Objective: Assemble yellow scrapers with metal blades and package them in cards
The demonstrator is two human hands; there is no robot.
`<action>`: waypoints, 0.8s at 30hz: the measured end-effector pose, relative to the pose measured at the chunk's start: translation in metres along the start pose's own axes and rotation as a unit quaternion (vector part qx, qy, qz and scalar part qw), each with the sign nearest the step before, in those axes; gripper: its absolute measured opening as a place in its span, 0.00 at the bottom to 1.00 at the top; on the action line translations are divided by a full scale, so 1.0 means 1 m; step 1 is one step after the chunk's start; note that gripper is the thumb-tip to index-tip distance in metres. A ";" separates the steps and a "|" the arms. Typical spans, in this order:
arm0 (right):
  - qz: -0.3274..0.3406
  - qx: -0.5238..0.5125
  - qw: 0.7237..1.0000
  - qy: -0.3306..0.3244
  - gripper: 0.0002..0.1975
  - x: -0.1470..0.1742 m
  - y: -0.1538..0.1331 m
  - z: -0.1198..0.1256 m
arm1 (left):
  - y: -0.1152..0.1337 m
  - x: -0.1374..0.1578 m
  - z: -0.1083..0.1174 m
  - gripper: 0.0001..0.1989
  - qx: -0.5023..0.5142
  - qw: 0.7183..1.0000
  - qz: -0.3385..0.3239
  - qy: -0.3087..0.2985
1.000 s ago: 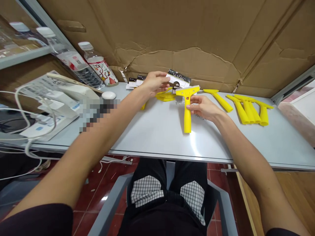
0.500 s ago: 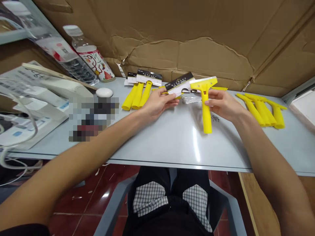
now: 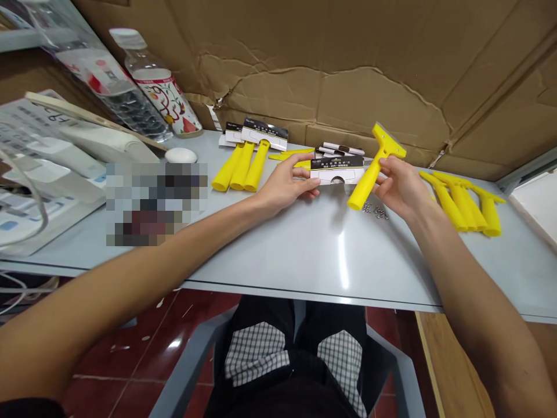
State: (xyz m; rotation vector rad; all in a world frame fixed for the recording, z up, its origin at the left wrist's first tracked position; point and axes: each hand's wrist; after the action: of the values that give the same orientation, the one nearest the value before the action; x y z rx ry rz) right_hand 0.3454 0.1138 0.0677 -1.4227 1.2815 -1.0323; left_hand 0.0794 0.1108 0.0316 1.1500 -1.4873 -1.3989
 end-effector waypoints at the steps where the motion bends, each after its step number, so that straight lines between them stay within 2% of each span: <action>1: 0.002 0.010 1.000 -0.001 0.23 -0.001 0.000 0.001 | -0.001 0.000 0.000 0.33 0.000 1.000 0.000 0.003; 7: 0.003 0.076 0.997 -0.030 0.25 -0.001 -0.002 0.003 | -0.004 -0.001 0.001 0.33 -0.003 1.000 -0.008 0.008; 16: 0.002 0.064 0.998 -0.021 0.16 0.002 -0.004 0.001 | -0.002 0.001 -0.001 0.31 -0.034 0.999 0.021 -0.021; 24: 0.034 0.082 0.996 -0.011 0.22 0.002 -0.005 -0.001 | -0.001 0.003 0.000 0.39 -0.061 0.997 0.012 -0.036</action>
State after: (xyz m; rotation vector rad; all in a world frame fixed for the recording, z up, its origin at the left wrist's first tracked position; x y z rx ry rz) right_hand 0.3456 0.1122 0.0733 -1.2551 1.1932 -1.0481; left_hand 0.0783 0.1080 0.0305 1.0133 -1.4386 -1.5080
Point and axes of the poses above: each hand's wrist, its own x-axis away from the middle knuckle, its own z-axis out of the back of the hand, y = z × x, and after that the axes turned 5 degrees about -y, right-handed
